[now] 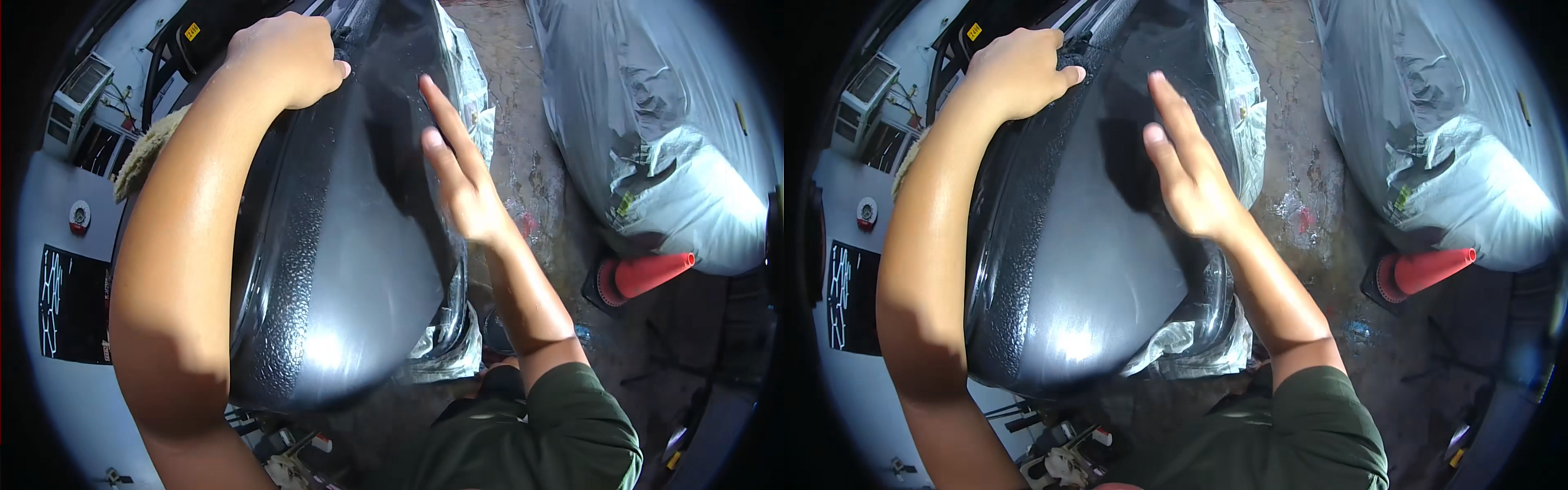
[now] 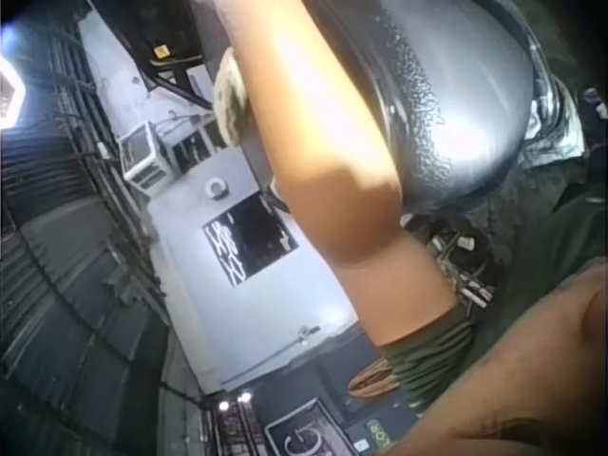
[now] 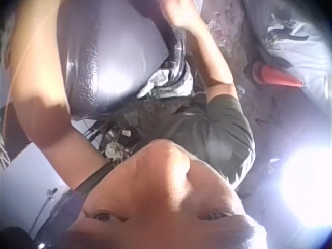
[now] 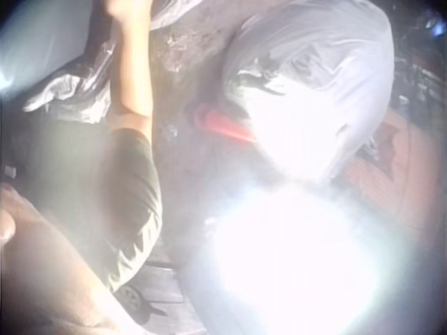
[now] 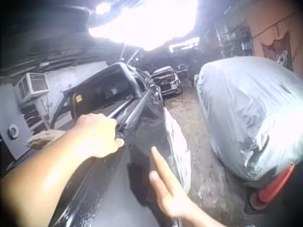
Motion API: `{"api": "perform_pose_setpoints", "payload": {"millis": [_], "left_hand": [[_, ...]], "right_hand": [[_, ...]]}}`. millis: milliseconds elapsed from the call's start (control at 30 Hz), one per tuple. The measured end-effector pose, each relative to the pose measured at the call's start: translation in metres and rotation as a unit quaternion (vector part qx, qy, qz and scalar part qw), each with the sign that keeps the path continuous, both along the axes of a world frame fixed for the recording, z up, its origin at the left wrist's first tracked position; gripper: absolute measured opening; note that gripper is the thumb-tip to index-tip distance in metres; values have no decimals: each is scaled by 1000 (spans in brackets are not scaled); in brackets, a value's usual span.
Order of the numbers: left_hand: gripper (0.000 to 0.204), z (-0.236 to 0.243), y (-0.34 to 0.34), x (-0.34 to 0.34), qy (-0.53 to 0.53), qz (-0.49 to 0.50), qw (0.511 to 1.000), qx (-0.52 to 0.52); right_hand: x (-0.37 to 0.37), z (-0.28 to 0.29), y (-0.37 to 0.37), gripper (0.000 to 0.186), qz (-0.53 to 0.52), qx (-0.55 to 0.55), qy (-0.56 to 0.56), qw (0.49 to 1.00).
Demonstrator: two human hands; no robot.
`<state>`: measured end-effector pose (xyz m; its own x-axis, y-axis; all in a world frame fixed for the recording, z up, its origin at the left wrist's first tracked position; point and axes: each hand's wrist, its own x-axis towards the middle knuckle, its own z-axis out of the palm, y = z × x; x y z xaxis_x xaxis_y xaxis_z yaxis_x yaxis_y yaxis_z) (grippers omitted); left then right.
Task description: The person wet-sands a black car part by hand, dipping a piece of sandpaper into a bucket of water and rubbing the surface of the part while holding a cloth.
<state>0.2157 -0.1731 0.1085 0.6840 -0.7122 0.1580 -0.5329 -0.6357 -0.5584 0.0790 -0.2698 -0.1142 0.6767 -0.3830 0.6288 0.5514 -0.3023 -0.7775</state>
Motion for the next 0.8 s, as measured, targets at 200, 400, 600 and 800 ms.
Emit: {"api": "perform_pose_setpoints", "payload": {"millis": [200,400,600,800], "left_hand": [[62,2,0,-4,-18,-15,1000,-15],[46,-4,3,-2,-40,-28,999,0],[58,0,4,-2,-9,-8,1000,10],[51,8,4,-25,-9,-24,1000,-16]], "right_hand": [[-40,-20,-2,38,72,467,-37,880],[-42,-18,-12,27,110,364,59,923],[-3,9,-11,27,156,118,59,979],[58,36,-14,29,-40,-12,-17,999]]}}
